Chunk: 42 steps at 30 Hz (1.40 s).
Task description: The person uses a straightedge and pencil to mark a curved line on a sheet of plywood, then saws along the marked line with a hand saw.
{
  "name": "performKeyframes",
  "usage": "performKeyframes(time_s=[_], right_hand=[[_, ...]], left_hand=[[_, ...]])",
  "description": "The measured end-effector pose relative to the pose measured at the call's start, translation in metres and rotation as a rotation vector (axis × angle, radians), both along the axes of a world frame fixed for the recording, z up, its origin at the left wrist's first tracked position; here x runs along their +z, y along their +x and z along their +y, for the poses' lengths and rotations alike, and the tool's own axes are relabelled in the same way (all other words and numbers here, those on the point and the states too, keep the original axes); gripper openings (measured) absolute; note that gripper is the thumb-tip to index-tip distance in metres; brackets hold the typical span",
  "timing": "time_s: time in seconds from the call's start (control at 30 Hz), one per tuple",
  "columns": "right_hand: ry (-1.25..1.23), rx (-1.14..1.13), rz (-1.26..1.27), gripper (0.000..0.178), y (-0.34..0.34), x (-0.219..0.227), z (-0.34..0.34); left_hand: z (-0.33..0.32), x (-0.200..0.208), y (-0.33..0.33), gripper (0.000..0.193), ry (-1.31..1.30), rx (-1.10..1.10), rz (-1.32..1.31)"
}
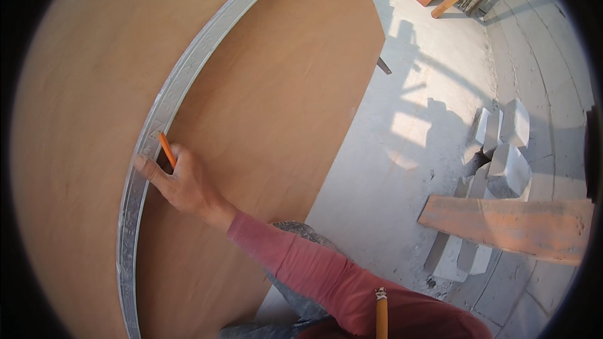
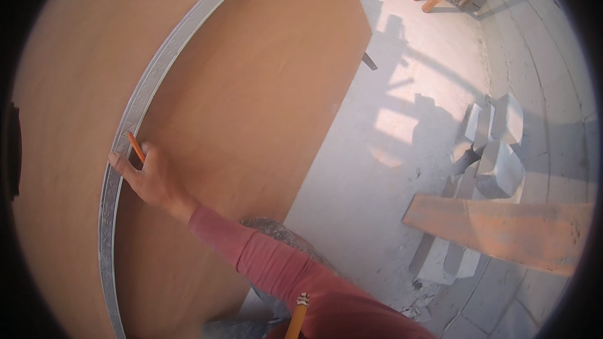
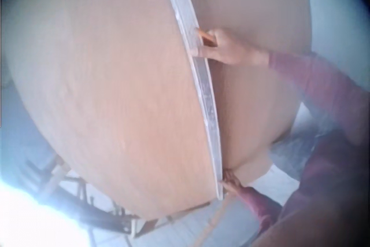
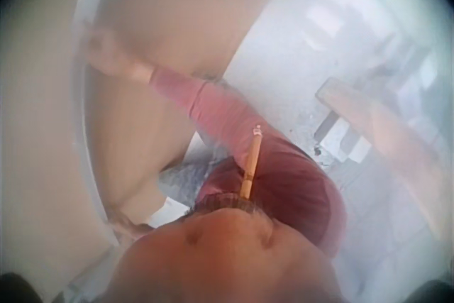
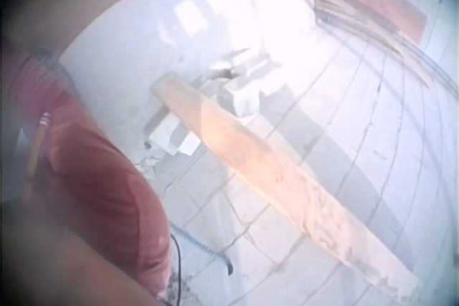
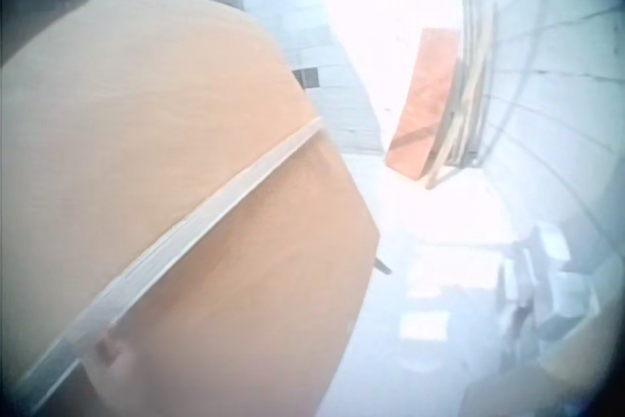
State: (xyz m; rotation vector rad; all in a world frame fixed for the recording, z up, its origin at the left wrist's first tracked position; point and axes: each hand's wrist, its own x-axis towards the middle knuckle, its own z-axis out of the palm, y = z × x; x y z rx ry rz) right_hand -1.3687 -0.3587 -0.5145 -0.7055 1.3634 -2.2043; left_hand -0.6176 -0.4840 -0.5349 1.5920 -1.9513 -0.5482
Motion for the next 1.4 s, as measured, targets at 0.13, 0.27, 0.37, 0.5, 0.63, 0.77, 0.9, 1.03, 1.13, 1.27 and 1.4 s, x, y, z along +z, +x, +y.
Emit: performKeyframes(time_s=[0.13,0.27,0.37,0.5,0.63,0.77,0.9,1.03,1.13,1.27,1.4], right_hand=[[-0.058,-0.029,-0.036,0.063,-0.003,-0.002,0.001],[-0.059,-0.006,-0.065,0.063,-0.008,-0.001,0.006],[-0.064,0.014,-0.081,0.062,-0.01,-0.004,0.006],[-0.086,-0.026,-0.061,0.054,-0.011,0.0,0.012],[-0.229,-0.078,-0.058,0.036,-0.014,0.0,0.014],[-0.269,0.019,-0.086,0.032,-0.021,0.028,0.057],[-0.202,-0.056,0.39,0.031,0.007,0.066,0.055],[-0.196,0.216,0.752,0.022,0.073,0.111,0.016],[-0.252,0.494,0.667,0.016,0.155,0.144,-0.012],[-0.094,0.679,0.598,0.016,0.215,0.161,-0.037],[-0.203,0.884,0.606,0.015,0.328,0.167,-0.064]], left_hand=[[0.009,0.014,-0.08,0.061,0.068,0.223,0.513],[0.013,0.021,-0.116,0.063,0.05,0.262,0.602],[0.013,0.024,-0.134,0.066,0.043,0.274,0.642],[0.015,0.026,-0.145,0.071,0.03,0.291,0.692],[0.026,0.028,-0.136,0.077,0.012,0.328,0.769],[0.033,0.029,-0.139,0.083,0.01,0.32,0.867],[0.032,0.02,-0.13,0.085,-0.008,0.271,0.91],[0.034,0.006,-0.095,0.089,-0.063,0.289,0.959],[0.047,0.01,-0.08,0.079,-0.113,0.345,0.964],[0.017,0.019,-0.149,0.073,-0.06,0.312,1.048],[0.034,0.029,-0.133,0.065,-0.087,0.418,1.002]])
